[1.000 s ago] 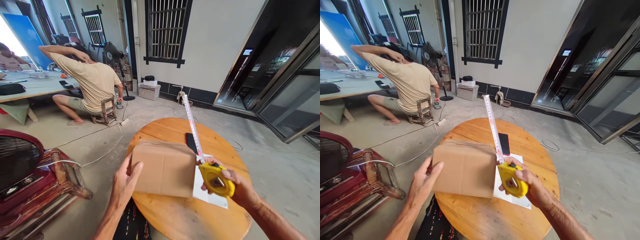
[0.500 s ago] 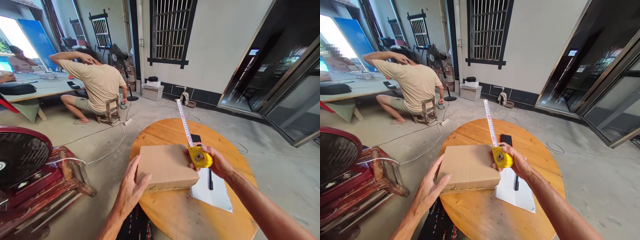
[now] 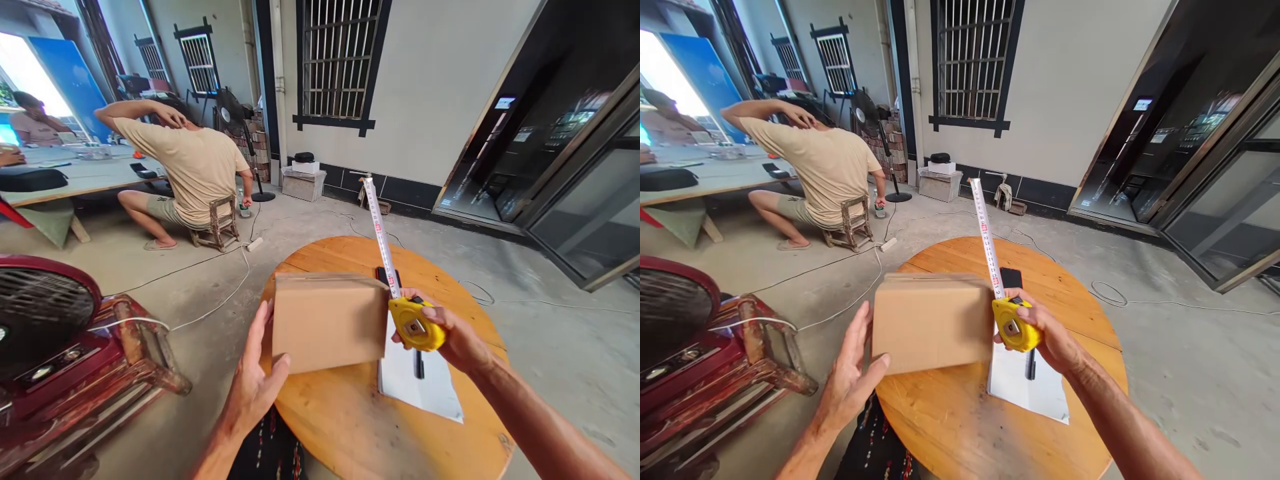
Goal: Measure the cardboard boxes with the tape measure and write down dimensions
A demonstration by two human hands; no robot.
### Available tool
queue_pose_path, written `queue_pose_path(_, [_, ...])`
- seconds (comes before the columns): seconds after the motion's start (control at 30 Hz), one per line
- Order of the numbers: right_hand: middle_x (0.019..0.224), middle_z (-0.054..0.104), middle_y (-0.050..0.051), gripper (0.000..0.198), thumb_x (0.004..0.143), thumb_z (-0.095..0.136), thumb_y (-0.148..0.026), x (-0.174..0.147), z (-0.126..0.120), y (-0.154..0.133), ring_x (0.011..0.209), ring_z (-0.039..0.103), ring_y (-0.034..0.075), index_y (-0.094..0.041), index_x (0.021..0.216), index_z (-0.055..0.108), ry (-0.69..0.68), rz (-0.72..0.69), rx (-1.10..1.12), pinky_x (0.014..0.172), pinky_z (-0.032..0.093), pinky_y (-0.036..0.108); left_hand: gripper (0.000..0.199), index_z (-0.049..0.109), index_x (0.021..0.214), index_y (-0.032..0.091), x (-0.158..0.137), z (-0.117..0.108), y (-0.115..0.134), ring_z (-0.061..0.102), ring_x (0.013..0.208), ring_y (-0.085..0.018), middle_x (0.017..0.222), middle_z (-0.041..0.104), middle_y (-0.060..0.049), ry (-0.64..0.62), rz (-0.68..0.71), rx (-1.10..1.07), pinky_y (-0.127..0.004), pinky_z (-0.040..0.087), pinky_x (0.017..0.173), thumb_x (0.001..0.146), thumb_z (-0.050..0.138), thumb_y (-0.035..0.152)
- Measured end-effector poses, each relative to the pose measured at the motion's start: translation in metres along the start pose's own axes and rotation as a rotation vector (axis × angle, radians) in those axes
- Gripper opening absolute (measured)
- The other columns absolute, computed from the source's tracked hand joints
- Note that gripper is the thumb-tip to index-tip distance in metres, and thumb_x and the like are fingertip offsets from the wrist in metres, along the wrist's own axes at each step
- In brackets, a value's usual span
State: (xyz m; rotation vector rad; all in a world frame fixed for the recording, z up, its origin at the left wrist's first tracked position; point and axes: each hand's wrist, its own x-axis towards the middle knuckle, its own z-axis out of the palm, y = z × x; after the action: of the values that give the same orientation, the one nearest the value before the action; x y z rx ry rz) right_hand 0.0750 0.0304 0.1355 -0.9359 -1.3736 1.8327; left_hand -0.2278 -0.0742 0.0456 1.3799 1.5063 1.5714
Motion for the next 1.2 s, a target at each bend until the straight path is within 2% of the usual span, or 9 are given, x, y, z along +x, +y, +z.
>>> queue_pose_path(0.1, [0.095,0.066,0.004,0.051,0.076,0.065,-0.047,-0.013,0.004,0.009,0.082,0.071,0.027,-0.025,0.119,0.048,-0.017,-0.018,-0.085,0.067,0.051,0.034,0.082,0.021,0.151,0.025,-0.005,0.007,-0.009,0.034,0.140,-0.029,0.154,0.032,-0.011,0.087,0.057,-0.083,-0.042,0.029,0.114,0.082,0.062,0.042])
queue_pose_path(0.3, [0.093,0.067,0.005,0.061,0.076,0.063,-0.054,-0.032,0.006,0.038,0.087,0.069,0.028,-0.026,0.126,0.044,0.004,0.070,-0.149,0.065,0.047,0.034,0.075,0.029,0.148,0.022,-0.002,0.010,-0.019,0.050,0.127,-0.028,0.143,0.047,-0.014,0.116,-0.100,-0.219,-0.040,0.042,0.103,0.085,0.055,0.056])
queue_pose_path(0.53, [0.090,0.068,0.006,0.071,0.071,0.064,-0.060,-0.035,0.015,0.027,0.081,0.069,0.029,-0.025,0.129,0.043,0.094,0.155,-0.212,0.060,0.045,0.034,0.055,0.050,0.132,0.020,0.025,0.009,-0.010,0.055,0.118,-0.027,0.127,0.060,-0.012,0.155,-0.177,-0.099,-0.040,0.043,0.100,0.090,0.048,0.055])
queue_pose_path(0.63, [0.093,0.069,0.006,0.066,0.073,0.064,-0.060,-0.040,0.018,0.019,0.083,0.069,0.029,-0.026,0.126,0.047,0.165,0.198,-0.256,0.062,0.049,0.035,0.054,0.050,0.132,0.019,0.028,0.006,-0.012,0.057,0.115,-0.027,0.127,0.059,-0.013,0.135,-0.168,-0.071,-0.041,0.045,0.097,0.090,0.050,0.053])
queue_pose_path(0.73, [0.105,0.068,0.009,0.060,0.073,0.062,-0.065,-0.048,0.025,0.026,0.079,0.071,0.029,-0.028,0.119,0.052,0.133,0.285,-0.173,0.061,0.052,0.036,0.058,0.042,0.140,0.023,0.029,-0.001,-0.012,0.049,0.127,-0.028,0.142,0.047,-0.012,0.122,-0.023,0.028,-0.042,0.041,0.104,0.088,0.055,0.046])
queue_pose_path(0.8, [0.107,0.068,0.012,0.066,0.067,0.062,-0.074,-0.051,0.037,0.041,0.073,0.071,0.028,-0.025,0.111,0.056,0.014,0.327,-0.066,0.058,0.054,0.037,0.059,0.043,0.139,0.025,0.032,-0.005,-0.010,0.040,0.134,-0.028,0.148,0.039,-0.010,0.093,0.113,0.128,-0.043,0.034,0.110,0.085,0.060,0.041])
queue_pose_path(0.9, [0.090,0.072,0.013,0.072,0.063,0.062,-0.079,-0.052,0.067,0.068,0.074,0.070,0.028,-0.019,0.102,0.062,-0.095,0.331,-0.028,0.066,0.056,0.042,0.044,0.056,0.127,0.025,0.035,-0.006,-0.008,0.042,0.133,-0.027,0.142,0.047,-0.007,0.068,0.213,0.218,-0.041,0.034,0.111,0.085,0.061,0.036])
queue_pose_path(1.07, [0.082,0.073,0.010,0.066,0.070,0.062,-0.075,-0.043,0.115,0.087,0.085,0.071,0.032,-0.018,0.101,0.069,-0.186,0.253,0.009,0.078,0.056,0.047,0.034,0.060,0.119,0.023,0.038,-0.001,-0.011,0.050,0.125,-0.024,0.132,0.055,-0.007,0.124,0.211,0.218,-0.038,0.039,0.107,0.087,0.058,0.033])
queue_pose_path(1.2, [0.088,0.074,0.007,0.050,0.072,0.065,-0.068,-0.037,0.124,0.084,0.094,0.069,0.032,-0.024,0.095,0.072,-0.171,0.235,0.003,0.082,0.056,0.046,0.033,0.061,0.117,0.024,0.038,0.000,-0.013,0.052,0.122,-0.023,0.131,0.056,-0.007,0.135,0.199,0.213,-0.038,0.041,0.105,0.086,0.059,0.034])
